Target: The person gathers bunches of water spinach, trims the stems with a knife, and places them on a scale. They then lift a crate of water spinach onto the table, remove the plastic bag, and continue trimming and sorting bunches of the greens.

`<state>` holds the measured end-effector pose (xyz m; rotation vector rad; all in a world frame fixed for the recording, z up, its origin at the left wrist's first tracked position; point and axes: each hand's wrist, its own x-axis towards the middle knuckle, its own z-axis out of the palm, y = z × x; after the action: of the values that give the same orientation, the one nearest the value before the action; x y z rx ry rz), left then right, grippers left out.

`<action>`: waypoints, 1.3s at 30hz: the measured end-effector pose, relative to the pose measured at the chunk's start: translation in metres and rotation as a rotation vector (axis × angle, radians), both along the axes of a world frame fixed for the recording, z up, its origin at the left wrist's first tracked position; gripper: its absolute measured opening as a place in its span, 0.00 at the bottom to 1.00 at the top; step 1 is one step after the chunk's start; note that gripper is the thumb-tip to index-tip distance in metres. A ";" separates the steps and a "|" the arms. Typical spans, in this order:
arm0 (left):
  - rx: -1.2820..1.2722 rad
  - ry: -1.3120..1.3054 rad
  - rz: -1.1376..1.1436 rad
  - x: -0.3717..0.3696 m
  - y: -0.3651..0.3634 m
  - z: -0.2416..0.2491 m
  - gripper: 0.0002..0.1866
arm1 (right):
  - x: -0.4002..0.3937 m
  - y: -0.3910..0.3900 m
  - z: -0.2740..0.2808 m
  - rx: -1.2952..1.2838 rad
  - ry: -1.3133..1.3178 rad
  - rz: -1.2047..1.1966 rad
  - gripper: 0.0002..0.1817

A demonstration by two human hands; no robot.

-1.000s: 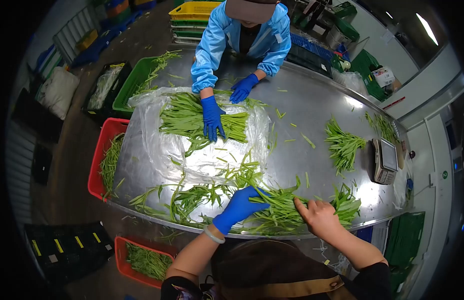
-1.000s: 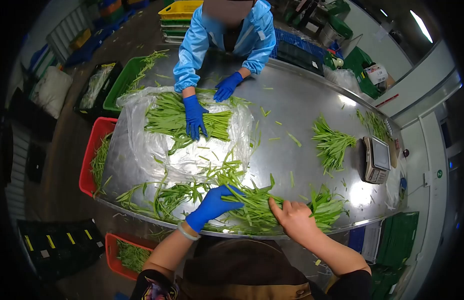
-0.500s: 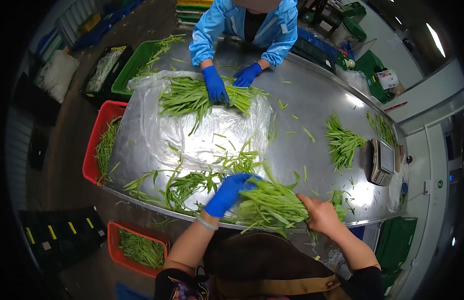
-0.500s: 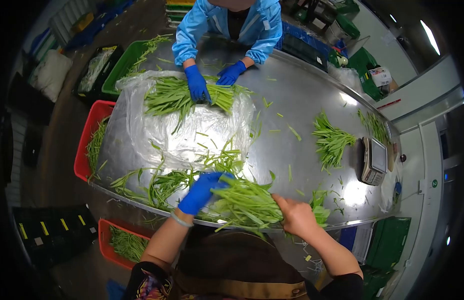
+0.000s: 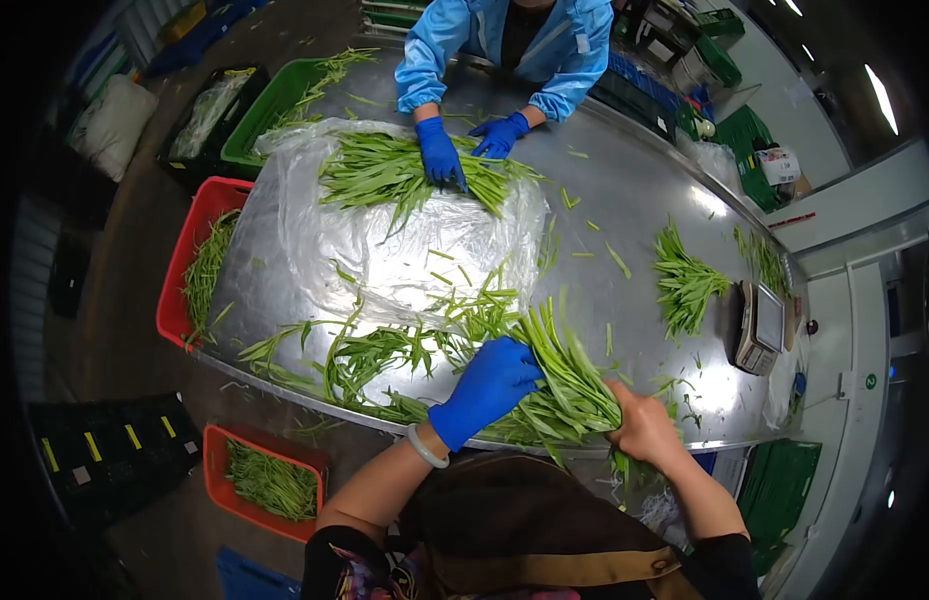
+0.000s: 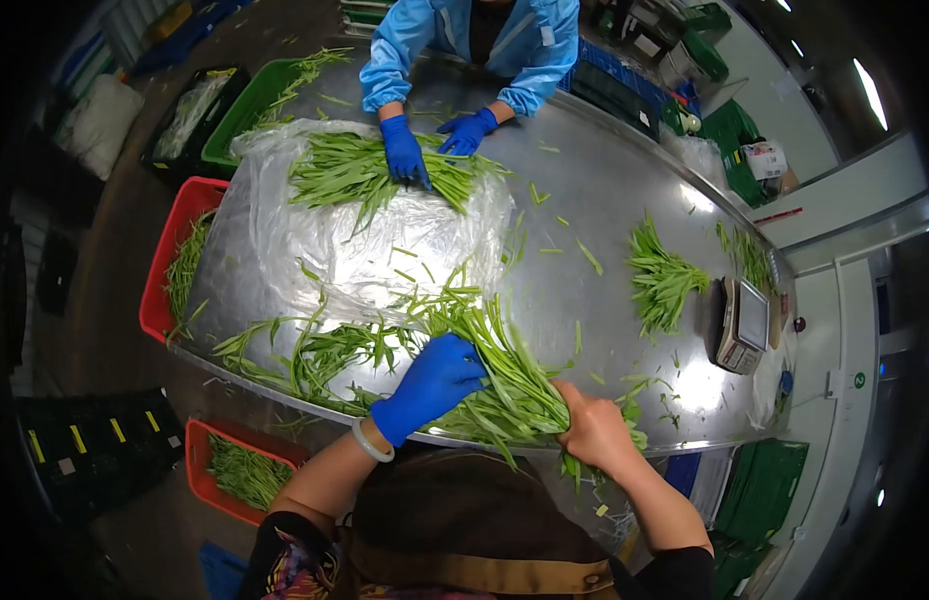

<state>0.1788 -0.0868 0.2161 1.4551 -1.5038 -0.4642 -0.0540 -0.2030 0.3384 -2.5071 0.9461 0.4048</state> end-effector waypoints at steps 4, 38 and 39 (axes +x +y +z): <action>0.188 0.817 0.056 0.008 0.010 -0.020 0.10 | -0.001 -0.003 0.001 0.084 -0.008 -0.069 0.38; 0.403 1.283 0.048 -0.001 0.017 -0.062 0.20 | -0.015 -0.011 -0.017 0.213 0.041 -0.372 0.36; 0.238 1.320 0.056 0.022 0.023 -0.095 0.20 | -0.024 -0.017 -0.021 0.301 -0.038 -0.366 0.36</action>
<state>0.2005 -0.0639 0.1210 0.9371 -0.3430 -1.2717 -0.0780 -0.2196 0.3171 -2.0143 1.2017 0.3506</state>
